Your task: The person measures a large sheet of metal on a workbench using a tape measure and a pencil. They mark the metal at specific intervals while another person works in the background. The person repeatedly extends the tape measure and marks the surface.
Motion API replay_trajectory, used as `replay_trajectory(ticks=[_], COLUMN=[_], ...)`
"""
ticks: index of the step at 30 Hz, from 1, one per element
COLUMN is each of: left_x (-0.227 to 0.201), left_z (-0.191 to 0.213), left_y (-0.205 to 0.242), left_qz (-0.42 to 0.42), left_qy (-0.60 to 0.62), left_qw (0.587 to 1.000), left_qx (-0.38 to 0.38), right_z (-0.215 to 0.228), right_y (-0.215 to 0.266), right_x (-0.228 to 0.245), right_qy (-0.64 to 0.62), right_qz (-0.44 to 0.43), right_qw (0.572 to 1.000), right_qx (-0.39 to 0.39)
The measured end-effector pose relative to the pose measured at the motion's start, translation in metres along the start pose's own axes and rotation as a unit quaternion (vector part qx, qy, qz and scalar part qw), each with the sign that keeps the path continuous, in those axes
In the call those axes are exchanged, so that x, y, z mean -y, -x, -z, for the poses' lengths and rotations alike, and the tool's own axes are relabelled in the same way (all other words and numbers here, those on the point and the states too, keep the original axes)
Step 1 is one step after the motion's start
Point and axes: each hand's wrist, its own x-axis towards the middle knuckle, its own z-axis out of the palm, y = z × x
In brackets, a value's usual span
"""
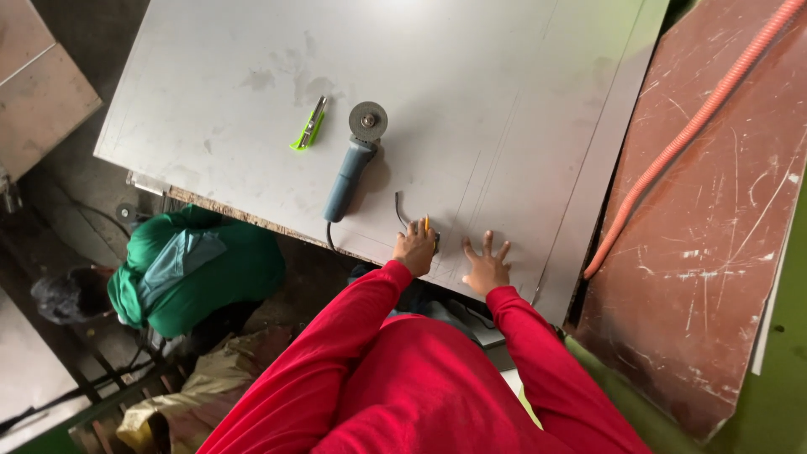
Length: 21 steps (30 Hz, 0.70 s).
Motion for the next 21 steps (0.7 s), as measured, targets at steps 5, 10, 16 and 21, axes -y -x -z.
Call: replay_trajectory(ticks=[5, 10, 16, 21], left_x=[0.026, 0.056, 0.093, 0.119], left_z=[0.013, 0.033, 0.039, 0.062], left_y=[0.007, 0.018, 0.015, 0.014], left_qz=[-0.075, -0.130, -0.162, -0.087], left_qy=[-0.028, -0.048, 0.023, 0.242], left_qw=[0.995, 0.988, 0.983, 0.956], left_qx=[0.054, 0.069, 0.087, 0.144], right_z=[-0.002, 0.004, -0.029, 0.042], right_y=[-0.011, -0.019, -0.056, -0.003], right_x=[0.008, 0.016, 0.020, 0.108], right_qy=[-0.021, -0.039, -0.092, -0.413], right_qz=[-0.034, -0.064, -0.098, -0.089], right_qw=[0.999, 0.997, 0.990, 0.904], right_qx=[0.002, -0.002, -0.035, -0.069])
